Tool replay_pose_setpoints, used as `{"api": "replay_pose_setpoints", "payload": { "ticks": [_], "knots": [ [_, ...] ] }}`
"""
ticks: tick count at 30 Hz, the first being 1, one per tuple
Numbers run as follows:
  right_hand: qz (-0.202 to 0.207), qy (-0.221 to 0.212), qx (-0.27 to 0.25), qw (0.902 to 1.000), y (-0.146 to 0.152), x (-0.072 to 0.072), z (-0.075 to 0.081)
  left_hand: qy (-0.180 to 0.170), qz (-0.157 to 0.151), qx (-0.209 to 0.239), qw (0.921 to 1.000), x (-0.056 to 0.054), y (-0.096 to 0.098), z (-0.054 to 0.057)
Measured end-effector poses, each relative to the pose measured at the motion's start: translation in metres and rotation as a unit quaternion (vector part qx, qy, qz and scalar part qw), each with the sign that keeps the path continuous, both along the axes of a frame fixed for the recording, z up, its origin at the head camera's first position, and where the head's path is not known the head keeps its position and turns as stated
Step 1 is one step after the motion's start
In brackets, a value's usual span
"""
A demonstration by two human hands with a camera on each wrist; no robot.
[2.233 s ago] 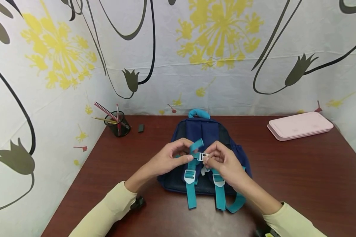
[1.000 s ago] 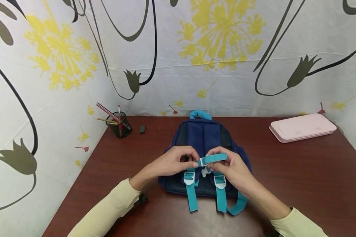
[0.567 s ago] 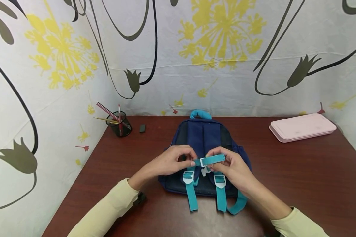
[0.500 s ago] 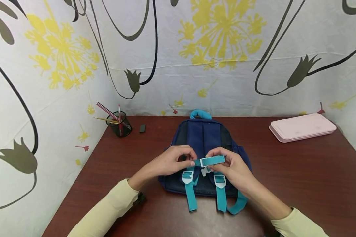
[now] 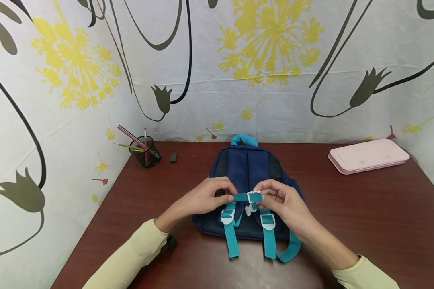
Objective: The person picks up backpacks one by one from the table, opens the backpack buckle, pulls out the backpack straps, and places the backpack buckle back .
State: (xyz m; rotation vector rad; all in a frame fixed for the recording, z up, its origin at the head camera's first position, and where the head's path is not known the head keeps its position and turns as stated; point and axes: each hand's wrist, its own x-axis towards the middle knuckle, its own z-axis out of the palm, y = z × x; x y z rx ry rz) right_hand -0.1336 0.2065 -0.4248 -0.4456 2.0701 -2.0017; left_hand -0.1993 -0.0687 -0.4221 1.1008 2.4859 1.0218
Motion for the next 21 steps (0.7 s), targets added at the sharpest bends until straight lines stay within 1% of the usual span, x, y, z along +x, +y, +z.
{"api": "replay_pose_setpoints", "payload": {
  "ticks": [4, 10, 15, 19, 21],
  "knots": [
    [0.002, -0.007, -0.015, 0.9999, 0.002, -0.001, -0.003, 0.003, 0.004, -0.008, 1.0000, 0.000, -0.001, 0.001],
    [0.007, -0.022, -0.031, 0.9993, 0.007, -0.002, -0.008, 0.011, -0.004, -0.025, 0.9996, 0.000, -0.002, 0.001],
    [0.016, -0.035, -0.067, 0.9970, 0.011, -0.003, -0.008, 0.021, -0.008, -0.052, 0.9984, 0.001, -0.002, 0.000],
    [0.006, -0.033, -0.079, 0.9963, 0.012, -0.003, -0.008, 0.015, -0.008, -0.046, 0.9988, 0.001, -0.006, -0.001],
    [0.010, -0.033, -0.081, 0.9961, 0.011, -0.004, -0.010, 0.013, -0.005, -0.041, 0.9990, 0.001, -0.009, -0.002]
  ]
}}
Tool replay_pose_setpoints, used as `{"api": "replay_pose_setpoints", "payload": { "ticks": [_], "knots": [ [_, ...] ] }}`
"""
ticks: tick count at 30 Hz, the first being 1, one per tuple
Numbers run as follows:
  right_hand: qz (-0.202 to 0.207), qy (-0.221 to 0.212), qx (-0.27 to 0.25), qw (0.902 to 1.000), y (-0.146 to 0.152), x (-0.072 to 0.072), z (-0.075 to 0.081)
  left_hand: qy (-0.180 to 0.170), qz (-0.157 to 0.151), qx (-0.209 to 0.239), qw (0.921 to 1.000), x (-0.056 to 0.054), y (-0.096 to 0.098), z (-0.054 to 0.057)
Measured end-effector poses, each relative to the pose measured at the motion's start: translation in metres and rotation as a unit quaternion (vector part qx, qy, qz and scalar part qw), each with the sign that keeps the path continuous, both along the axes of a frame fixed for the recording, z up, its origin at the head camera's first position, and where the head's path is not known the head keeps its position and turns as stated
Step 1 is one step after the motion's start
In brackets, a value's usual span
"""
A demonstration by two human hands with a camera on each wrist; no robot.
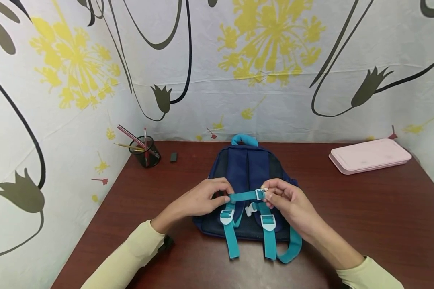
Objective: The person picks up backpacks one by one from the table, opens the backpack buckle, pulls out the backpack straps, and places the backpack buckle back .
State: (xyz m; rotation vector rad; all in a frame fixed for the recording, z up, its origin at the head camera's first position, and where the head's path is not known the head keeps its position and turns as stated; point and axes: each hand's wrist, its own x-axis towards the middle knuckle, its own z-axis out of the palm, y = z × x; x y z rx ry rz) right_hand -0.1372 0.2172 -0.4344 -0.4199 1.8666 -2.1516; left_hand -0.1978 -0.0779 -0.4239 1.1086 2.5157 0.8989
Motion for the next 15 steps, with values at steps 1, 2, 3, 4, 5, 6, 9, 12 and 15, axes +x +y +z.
{"api": "replay_pose_setpoints", "payload": {
  "ticks": [1, 2, 3, 4, 5, 6, 9, 12, 15],
  "knots": [
    [0.002, 0.001, -0.001, 1.0000, -0.0003, -0.0002, -0.0006, 0.000, 0.001, 0.001, 1.0000, 0.0002, -0.0009, 0.0002],
    [0.005, 0.001, -0.002, 1.0000, -0.0005, -0.0004, -0.0013, -0.001, 0.002, 0.001, 1.0000, 0.0006, -0.0018, 0.0004],
    [0.008, 0.001, -0.004, 1.0000, -0.0009, -0.0007, -0.0020, -0.002, 0.003, 0.001, 1.0000, 0.0008, -0.0027, 0.0004],
    [0.011, 0.001, -0.006, 0.9999, -0.0013, -0.0011, -0.0025, -0.004, 0.004, 0.000, 1.0000, 0.0010, -0.0036, 0.0004],
    [0.013, 0.000, -0.009, 0.9999, -0.0015, -0.0014, -0.0030, -0.004, 0.004, -0.001, 1.0000, 0.0011, -0.0044, 0.0004],
    [0.013, -0.001, -0.010, 0.9999, -0.0016, -0.0015, -0.0032, -0.005, 0.004, -0.001, 1.0000, 0.0013, -0.0049, 0.0005],
    [0.013, -0.005, -0.014, 0.9998, -0.0013, -0.0017, -0.0029, -0.007, 0.000, 0.001, 1.0000, 0.0005, -0.0058, 0.0010],
    [0.012, -0.007, -0.015, 0.9998, -0.0004, -0.0015, -0.0018, -0.006, -0.006, 0.007, 0.9999, -0.0002, -0.0063, 0.0016],
    [0.013, -0.008, -0.016, 0.9998, 0.0008, -0.0016, -0.0009, -0.005, -0.011, 0.014, 0.9998, -0.0025, -0.0060, 0.0010]
  ]
}}
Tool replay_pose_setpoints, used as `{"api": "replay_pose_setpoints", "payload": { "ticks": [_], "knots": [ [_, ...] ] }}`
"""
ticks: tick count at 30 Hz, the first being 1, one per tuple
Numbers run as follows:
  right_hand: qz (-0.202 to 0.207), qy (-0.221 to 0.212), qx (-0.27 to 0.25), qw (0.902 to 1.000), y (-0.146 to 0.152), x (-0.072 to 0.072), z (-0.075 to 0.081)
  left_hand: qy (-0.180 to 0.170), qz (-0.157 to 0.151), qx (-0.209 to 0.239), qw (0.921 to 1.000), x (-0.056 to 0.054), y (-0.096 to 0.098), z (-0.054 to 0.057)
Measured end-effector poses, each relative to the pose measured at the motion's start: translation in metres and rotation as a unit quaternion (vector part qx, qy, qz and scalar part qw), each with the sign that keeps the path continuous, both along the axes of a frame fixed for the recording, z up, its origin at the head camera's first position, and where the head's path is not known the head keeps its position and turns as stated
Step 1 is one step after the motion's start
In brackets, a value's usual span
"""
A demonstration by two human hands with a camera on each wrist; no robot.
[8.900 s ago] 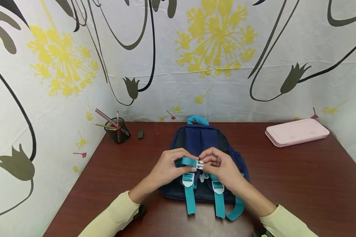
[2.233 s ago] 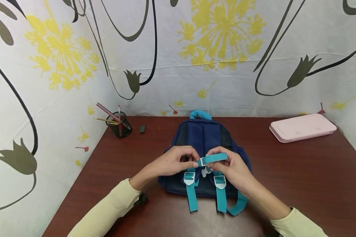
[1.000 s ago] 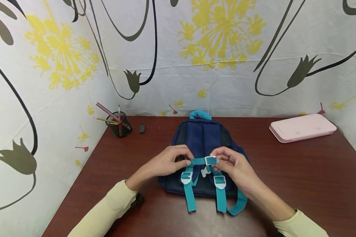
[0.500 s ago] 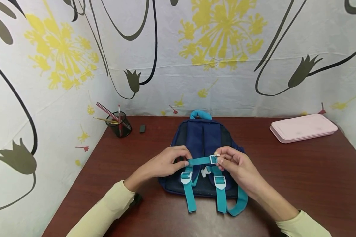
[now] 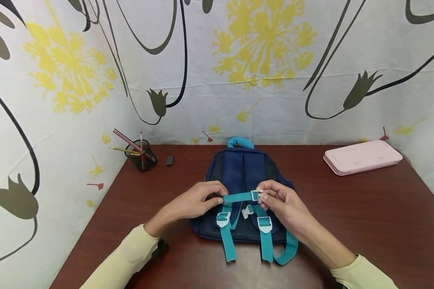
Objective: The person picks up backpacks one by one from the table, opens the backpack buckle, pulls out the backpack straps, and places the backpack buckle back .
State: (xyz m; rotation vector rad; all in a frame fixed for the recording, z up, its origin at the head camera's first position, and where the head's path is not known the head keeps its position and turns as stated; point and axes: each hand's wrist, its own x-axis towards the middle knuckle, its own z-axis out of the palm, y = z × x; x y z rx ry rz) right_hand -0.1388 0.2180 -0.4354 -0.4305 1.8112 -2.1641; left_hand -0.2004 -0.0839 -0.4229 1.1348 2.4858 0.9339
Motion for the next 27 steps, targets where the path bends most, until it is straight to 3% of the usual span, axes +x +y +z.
{"api": "replay_pose_setpoints", "payload": {
  "ticks": [10, 16, 19, 22, 27],
  "knots": [
    [-0.001, -0.012, -0.012, 0.9999, 0.000, -0.001, 0.000, -0.013, -0.001, 0.031, 0.9994, -0.003, -0.004, -0.001],
    [-0.069, 0.016, 0.083, 0.9941, -0.002, -0.001, 0.002, -0.033, 0.011, 0.039, 0.9986, -0.002, -0.006, 0.001],
    [-0.106, 0.041, 0.153, 0.9817, -0.003, 0.001, 0.004, -0.047, 0.014, 0.041, 0.9979, -0.001, -0.006, 0.002],
    [-0.132, 0.077, 0.224, 0.9624, -0.005, 0.002, 0.006, -0.044, 0.016, 0.038, 0.9982, -0.002, -0.004, 0.001],
    [-0.167, 0.143, 0.345, 0.9125, -0.005, 0.002, 0.006, -0.031, 0.026, 0.029, 0.9988, -0.001, 0.004, 0.000]
  ]
}}
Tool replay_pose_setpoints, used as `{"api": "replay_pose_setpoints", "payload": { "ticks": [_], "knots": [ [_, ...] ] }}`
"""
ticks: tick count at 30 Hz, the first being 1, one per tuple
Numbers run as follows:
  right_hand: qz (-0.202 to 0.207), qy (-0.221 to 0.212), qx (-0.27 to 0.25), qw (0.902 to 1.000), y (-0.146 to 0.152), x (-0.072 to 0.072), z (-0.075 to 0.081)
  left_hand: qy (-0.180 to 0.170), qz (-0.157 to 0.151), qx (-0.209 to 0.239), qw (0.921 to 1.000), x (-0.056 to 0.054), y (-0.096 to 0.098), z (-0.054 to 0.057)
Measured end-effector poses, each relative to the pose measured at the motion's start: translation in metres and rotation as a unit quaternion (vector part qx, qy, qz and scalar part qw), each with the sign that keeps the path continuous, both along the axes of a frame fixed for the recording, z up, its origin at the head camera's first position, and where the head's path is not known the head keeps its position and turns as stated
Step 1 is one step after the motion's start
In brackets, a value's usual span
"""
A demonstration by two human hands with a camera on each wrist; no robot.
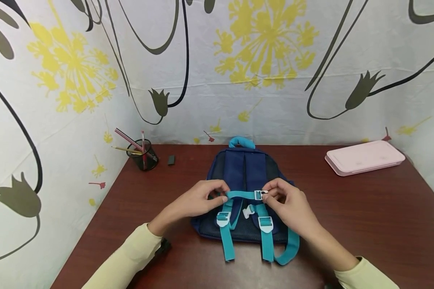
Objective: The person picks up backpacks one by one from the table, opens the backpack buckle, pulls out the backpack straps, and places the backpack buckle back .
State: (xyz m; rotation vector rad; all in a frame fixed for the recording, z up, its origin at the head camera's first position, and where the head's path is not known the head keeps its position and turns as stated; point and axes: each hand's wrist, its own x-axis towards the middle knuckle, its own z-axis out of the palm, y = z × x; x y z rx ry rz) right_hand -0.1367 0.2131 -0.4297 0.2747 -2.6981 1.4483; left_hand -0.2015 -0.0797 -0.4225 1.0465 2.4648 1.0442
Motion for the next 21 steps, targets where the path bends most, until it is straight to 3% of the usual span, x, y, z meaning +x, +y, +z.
{"api": "replay_pose_setpoints", "payload": {
  "ticks": [4, 9, 15, 21],
  "knots": [
    [-0.018, 0.029, 0.080, 0.9962, 0.003, -0.002, -0.003, -0.005, 0.009, -0.009, 0.9999, 0.001, 0.009, 0.000],
    [-0.026, 0.064, 0.131, 0.9891, 0.011, -0.008, -0.009, 0.011, 0.014, -0.020, 0.9996, 0.001, 0.020, 0.002],
    [-0.025, 0.088, 0.154, 0.9838, 0.019, -0.015, -0.016, 0.050, 0.019, -0.032, 0.9980, -0.002, 0.027, 0.000],
    [-0.027, 0.065, 0.159, 0.9848, 0.026, -0.010, -0.010, 0.063, 0.029, -0.030, 0.9972, 0.004, 0.021, 0.002]
  ]
}}
